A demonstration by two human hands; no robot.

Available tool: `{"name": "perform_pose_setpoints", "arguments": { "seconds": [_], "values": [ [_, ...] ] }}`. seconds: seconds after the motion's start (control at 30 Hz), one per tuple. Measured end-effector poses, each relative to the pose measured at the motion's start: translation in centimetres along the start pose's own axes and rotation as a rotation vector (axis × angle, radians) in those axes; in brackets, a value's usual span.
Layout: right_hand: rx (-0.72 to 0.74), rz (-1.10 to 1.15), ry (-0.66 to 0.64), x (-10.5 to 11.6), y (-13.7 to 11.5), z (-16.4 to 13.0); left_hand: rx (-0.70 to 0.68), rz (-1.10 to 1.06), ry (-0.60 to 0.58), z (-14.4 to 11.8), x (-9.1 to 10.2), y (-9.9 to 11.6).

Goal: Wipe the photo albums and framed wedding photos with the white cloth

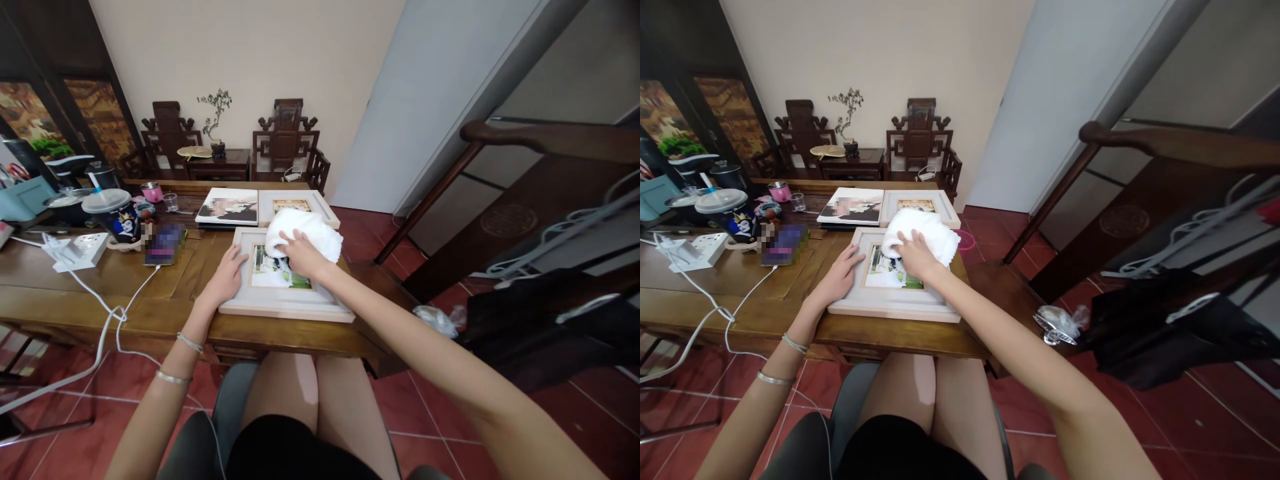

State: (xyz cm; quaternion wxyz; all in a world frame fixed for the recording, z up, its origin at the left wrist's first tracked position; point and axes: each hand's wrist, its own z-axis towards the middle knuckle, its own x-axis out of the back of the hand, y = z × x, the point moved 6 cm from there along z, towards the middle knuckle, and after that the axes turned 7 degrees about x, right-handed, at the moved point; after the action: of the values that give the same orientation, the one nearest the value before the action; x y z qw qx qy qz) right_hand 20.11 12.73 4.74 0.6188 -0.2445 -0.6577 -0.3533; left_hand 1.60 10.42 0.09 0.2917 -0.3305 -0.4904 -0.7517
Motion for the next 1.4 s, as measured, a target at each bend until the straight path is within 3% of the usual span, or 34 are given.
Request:
{"name": "perform_pose_setpoints", "arguments": {
  "seconds": [0.17,0.37,0.5,0.63,0.8,0.9,1.0,1.13,1.3,1.4],
  "values": [
    [0.118,0.061,-0.102,0.8,-1.8,-2.5,-0.016,-0.007,0.017,0.0,-0.1,0.0],
    [0.317,0.337,-0.387,4.8,-5.3,-8.4,-0.003,0.009,0.028,0.0,-0.1,0.1],
    [0.314,0.358,-0.403,5.9,-6.7,-9.6,-0.016,0.002,0.029,0.0,-0.1,0.1],
    [0.253,0.356,-0.278,3.6,-6.3,-7.8,-0.021,-0.009,0.029,0.0,-0.2,-0.1],
    [0.119,0.2,-0.086,0.6,-2.9,-2.6,-0.017,-0.009,0.024,0.0,-0.2,-0.1],
    [0.051,0.124,-0.029,0.1,-1.3,0.3,-0.002,0.005,0.02,0.1,-0.1,-0.1],
    [0.028,0.068,-0.004,0.4,-1.3,1.2,0.003,0.013,0.012,0.1,0.0,-0.1],
    [0.103,0.105,-0.085,1.2,-3.5,-1.1,-0.007,0.033,0.007,0.2,-0.1,0.0],
    [0.283,0.287,-0.288,3.9,-6.5,-6.5,-0.018,0.047,0.01,0.2,-0.2,0.3],
    [0.327,0.359,-0.366,5.1,-7.4,-8.1,-0.018,0.065,0.007,0.2,-0.3,0.3]
  ]
}}
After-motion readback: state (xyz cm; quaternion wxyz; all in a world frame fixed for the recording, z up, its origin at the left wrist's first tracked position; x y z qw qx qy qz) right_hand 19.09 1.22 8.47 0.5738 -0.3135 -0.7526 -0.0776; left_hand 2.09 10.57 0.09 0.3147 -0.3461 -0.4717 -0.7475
